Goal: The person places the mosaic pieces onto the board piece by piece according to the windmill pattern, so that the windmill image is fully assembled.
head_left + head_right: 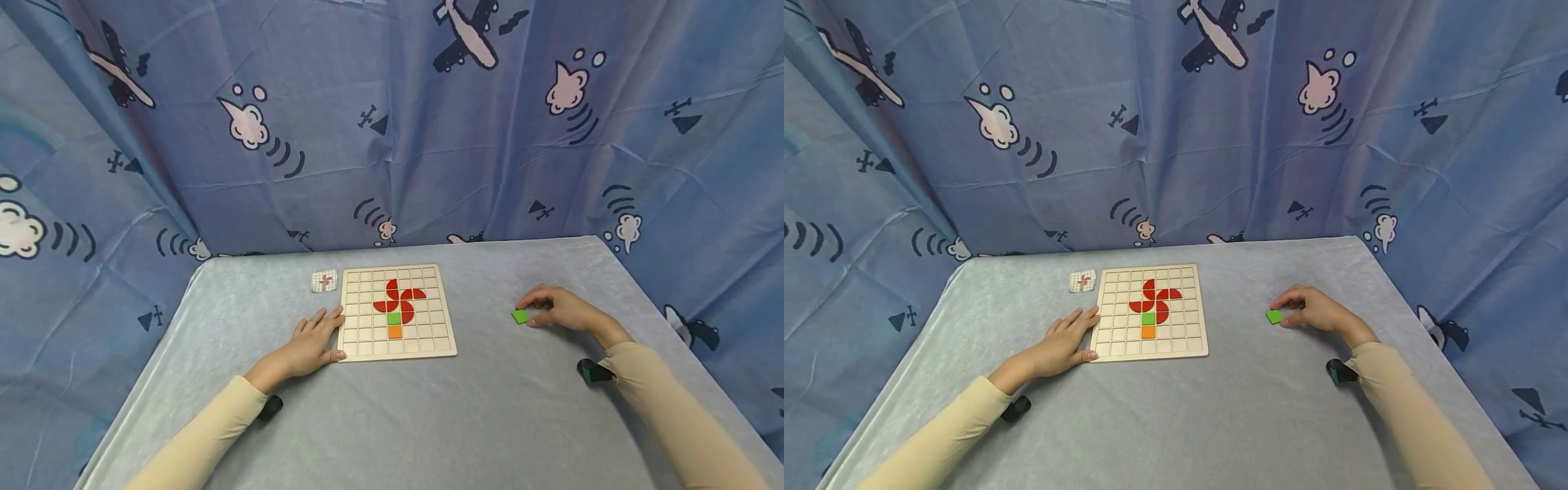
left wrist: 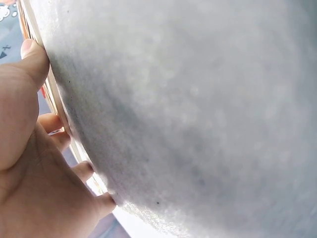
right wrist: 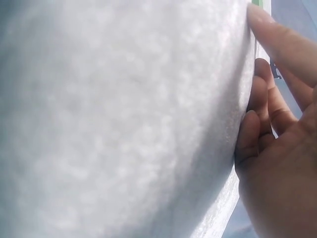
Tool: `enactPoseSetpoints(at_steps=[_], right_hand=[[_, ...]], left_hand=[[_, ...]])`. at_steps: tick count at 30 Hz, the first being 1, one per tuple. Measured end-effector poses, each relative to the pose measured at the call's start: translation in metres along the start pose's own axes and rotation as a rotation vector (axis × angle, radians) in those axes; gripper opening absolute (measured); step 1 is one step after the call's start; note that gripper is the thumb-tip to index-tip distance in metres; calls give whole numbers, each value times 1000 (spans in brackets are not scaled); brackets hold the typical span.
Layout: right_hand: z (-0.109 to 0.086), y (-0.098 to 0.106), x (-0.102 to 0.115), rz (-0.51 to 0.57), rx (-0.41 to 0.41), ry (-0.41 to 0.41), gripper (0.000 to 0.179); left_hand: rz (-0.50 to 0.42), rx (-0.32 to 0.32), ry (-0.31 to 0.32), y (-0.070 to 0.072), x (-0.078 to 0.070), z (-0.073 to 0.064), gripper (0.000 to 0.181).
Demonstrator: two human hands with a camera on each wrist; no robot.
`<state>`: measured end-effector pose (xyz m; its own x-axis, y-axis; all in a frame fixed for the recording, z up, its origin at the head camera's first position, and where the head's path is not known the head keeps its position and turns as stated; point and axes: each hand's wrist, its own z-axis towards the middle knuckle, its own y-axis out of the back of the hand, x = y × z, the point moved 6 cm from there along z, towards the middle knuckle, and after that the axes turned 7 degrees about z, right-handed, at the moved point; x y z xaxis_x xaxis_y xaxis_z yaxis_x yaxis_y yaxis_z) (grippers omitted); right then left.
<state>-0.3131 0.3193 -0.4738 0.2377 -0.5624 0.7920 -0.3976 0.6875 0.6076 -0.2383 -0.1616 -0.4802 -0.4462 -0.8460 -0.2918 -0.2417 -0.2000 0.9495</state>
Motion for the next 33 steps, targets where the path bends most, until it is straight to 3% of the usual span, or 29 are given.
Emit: enactPoseSetpoints(at_steps=[33], right_hand=[[-1,-2,1,-7,-28,-23,34]], left_hand=[[-1,-2,6,0,1,1,76]])
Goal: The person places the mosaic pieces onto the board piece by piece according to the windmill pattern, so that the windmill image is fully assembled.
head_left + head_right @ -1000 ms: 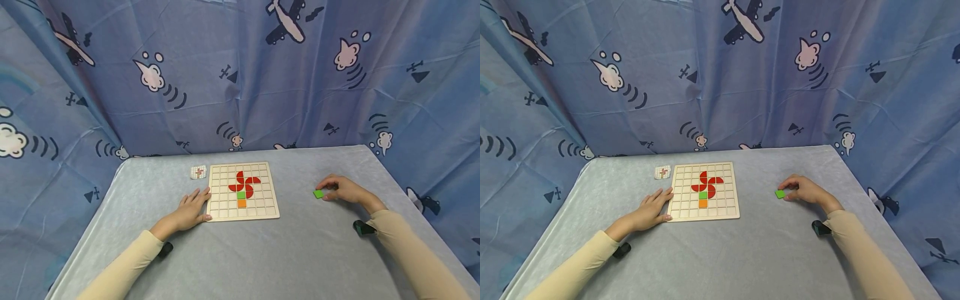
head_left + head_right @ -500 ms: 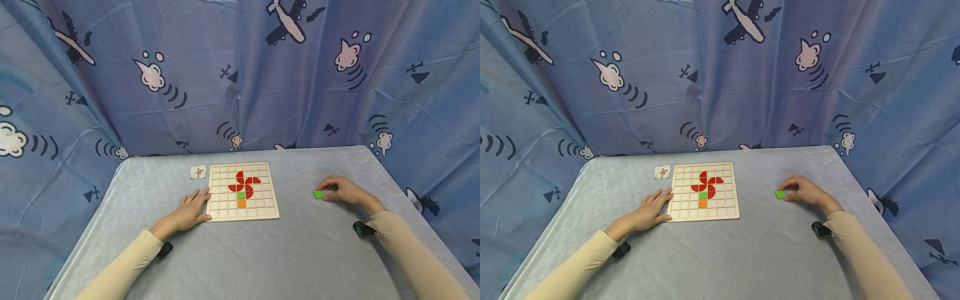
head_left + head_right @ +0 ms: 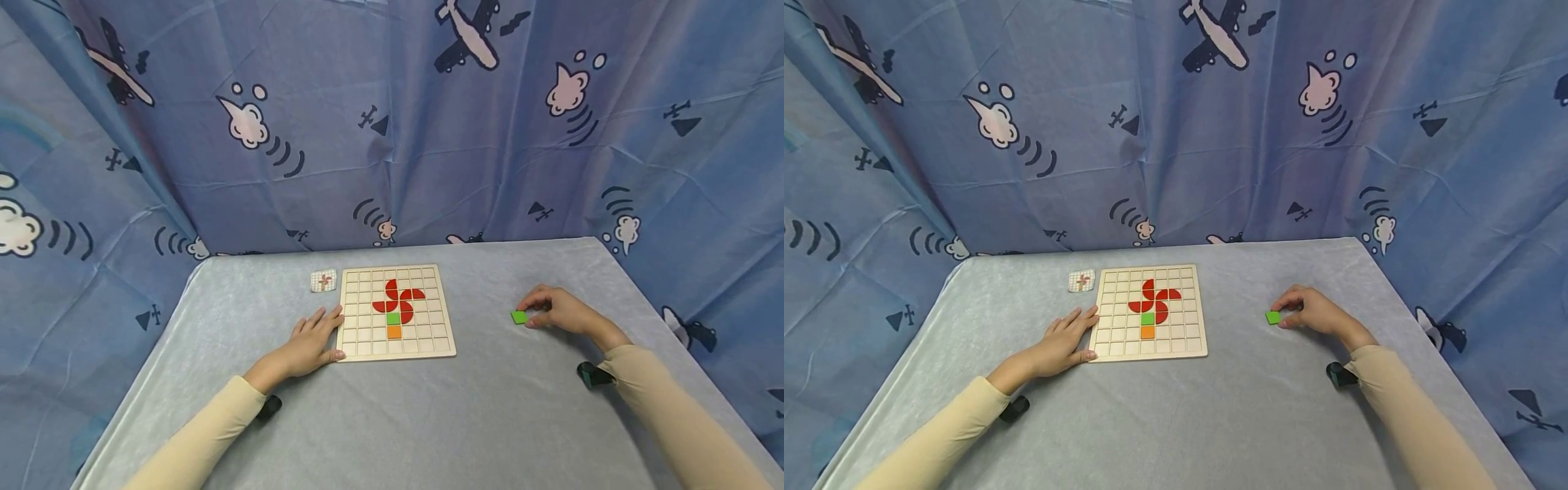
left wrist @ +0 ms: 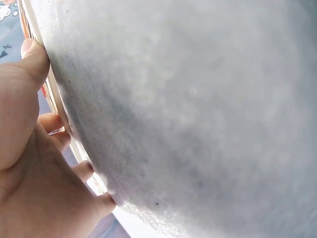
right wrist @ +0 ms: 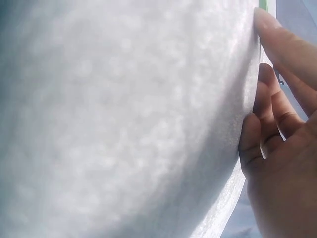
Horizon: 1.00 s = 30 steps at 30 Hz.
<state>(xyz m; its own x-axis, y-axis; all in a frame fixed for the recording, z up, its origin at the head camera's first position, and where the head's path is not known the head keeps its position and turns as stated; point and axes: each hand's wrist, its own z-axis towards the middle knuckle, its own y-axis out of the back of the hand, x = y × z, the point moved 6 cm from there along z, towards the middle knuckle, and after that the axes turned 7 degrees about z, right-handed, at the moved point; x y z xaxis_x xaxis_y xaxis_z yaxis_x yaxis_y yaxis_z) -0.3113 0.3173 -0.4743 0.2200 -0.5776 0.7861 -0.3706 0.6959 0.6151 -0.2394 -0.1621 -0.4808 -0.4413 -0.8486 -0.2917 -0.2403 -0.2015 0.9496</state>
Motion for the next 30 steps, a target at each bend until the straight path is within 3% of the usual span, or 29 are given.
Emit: enactPoseSetpoints(at_steps=[18,30], right_hand=[[-2,0,7,-18,1,-16,34],[-2,-8,22,-73,-18,48,31]], left_hand=[[7,2,3,0,0,1,76],[5,0,4,-1,0,0,77]])
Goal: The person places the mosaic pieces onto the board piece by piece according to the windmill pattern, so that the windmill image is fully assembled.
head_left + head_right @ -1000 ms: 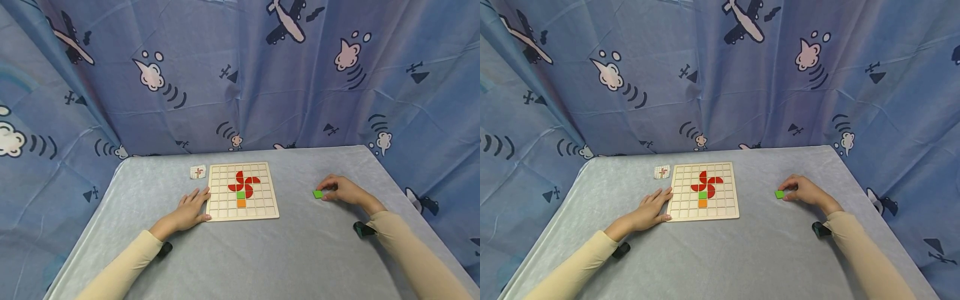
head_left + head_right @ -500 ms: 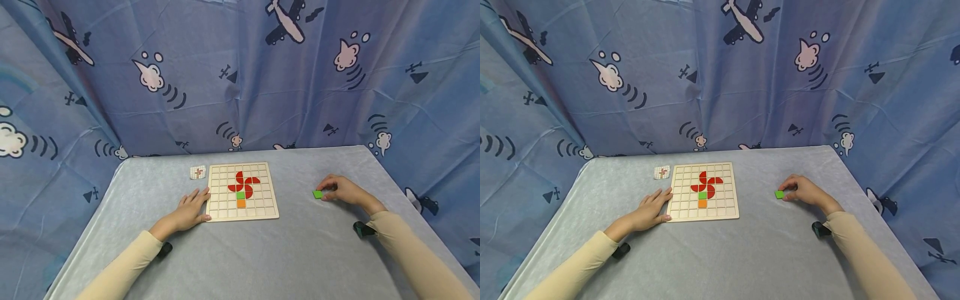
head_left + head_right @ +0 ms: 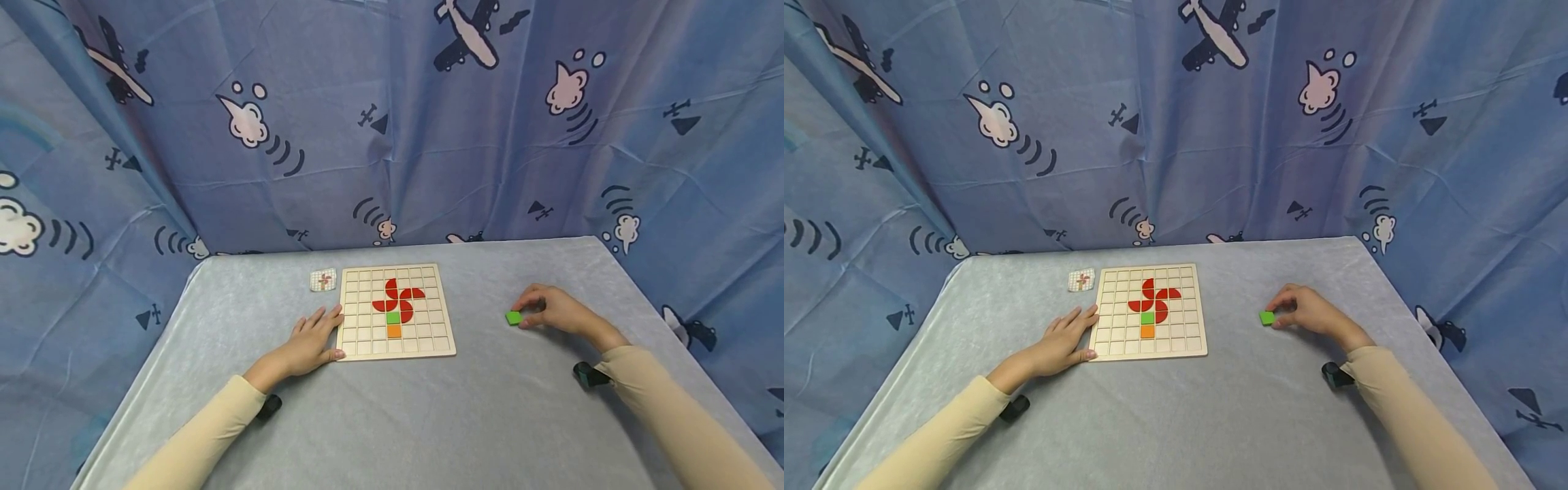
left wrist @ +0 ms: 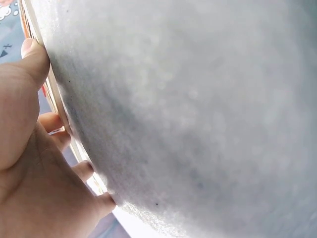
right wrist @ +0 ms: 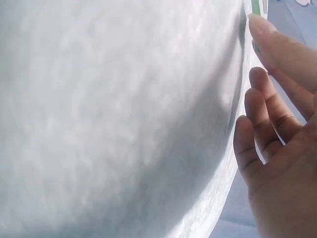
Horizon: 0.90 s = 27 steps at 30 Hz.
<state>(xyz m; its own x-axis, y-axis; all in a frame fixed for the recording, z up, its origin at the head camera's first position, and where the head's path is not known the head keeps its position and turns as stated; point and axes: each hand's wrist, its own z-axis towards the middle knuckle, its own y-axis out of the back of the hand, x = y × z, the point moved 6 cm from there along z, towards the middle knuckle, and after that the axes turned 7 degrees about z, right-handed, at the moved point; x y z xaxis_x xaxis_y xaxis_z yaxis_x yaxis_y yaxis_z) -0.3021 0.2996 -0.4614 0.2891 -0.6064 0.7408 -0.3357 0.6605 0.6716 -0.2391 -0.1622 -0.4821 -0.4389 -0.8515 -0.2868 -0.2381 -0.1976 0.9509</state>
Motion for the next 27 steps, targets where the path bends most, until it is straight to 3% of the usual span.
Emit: enactPoseSetpoints(at_steps=[19,27], right_hand=[[10,-40,33,11,-76,85,29],[19,-60,54,86,-62,83,30]], left_hand=[[5,-3,-13,0,1,1,77],[10,-2,-11,1,1,1,77]])
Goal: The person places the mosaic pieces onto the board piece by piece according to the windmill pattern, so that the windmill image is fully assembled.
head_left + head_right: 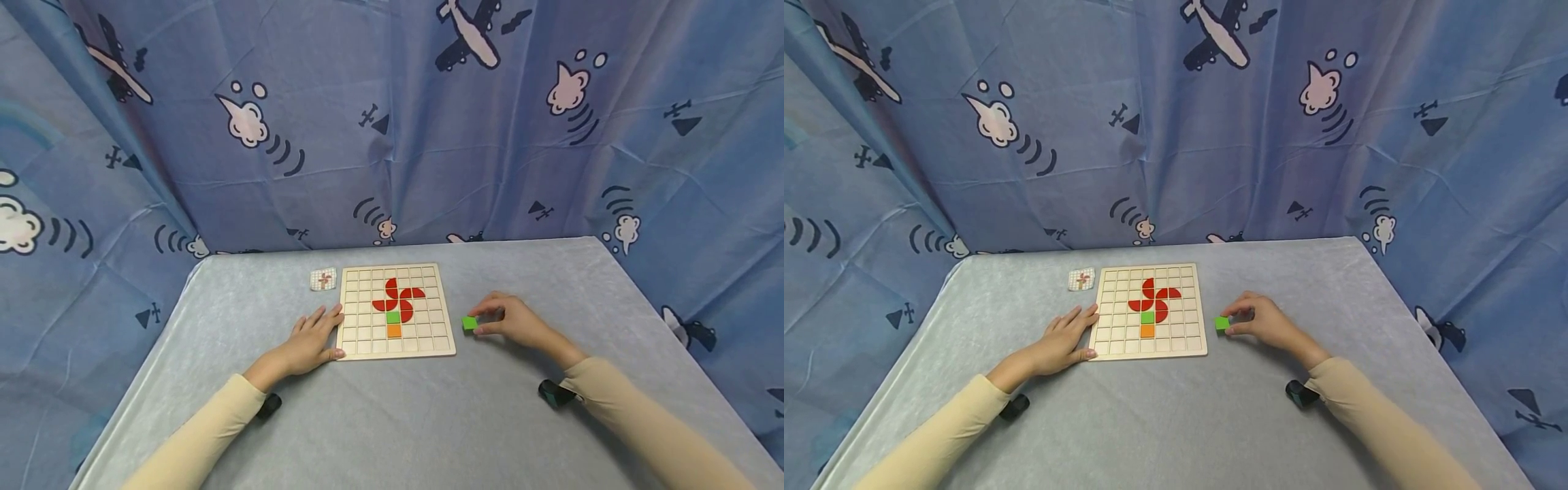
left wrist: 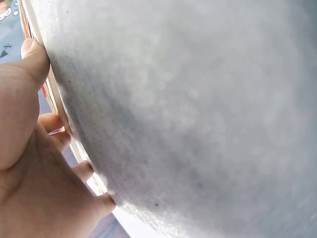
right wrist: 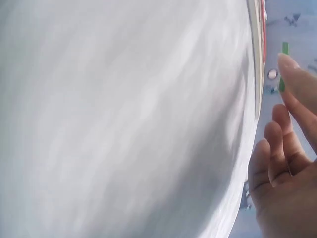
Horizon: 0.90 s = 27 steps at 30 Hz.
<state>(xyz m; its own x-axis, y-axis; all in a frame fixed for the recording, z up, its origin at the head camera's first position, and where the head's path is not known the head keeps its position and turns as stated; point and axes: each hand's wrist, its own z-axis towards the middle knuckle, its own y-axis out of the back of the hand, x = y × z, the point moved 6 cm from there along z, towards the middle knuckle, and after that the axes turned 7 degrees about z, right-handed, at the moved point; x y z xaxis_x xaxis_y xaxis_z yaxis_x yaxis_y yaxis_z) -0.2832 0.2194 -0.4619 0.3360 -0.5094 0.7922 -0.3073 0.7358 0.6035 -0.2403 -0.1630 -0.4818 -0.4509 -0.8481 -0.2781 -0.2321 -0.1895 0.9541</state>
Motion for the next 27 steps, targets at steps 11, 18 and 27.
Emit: enactPoseSetpoints(at_steps=[11,18,27], right_hand=[[13,-32,25,31,-5,4,30],[19,-52,39,45,-8,13,29],[26,-79,57,62,-16,32,27]], left_hand=[[-7,-9,-4,2,-2,-2,76],[-18,-12,-5,3,-3,-2,75],[-24,-8,-7,3,-3,-3,76]])
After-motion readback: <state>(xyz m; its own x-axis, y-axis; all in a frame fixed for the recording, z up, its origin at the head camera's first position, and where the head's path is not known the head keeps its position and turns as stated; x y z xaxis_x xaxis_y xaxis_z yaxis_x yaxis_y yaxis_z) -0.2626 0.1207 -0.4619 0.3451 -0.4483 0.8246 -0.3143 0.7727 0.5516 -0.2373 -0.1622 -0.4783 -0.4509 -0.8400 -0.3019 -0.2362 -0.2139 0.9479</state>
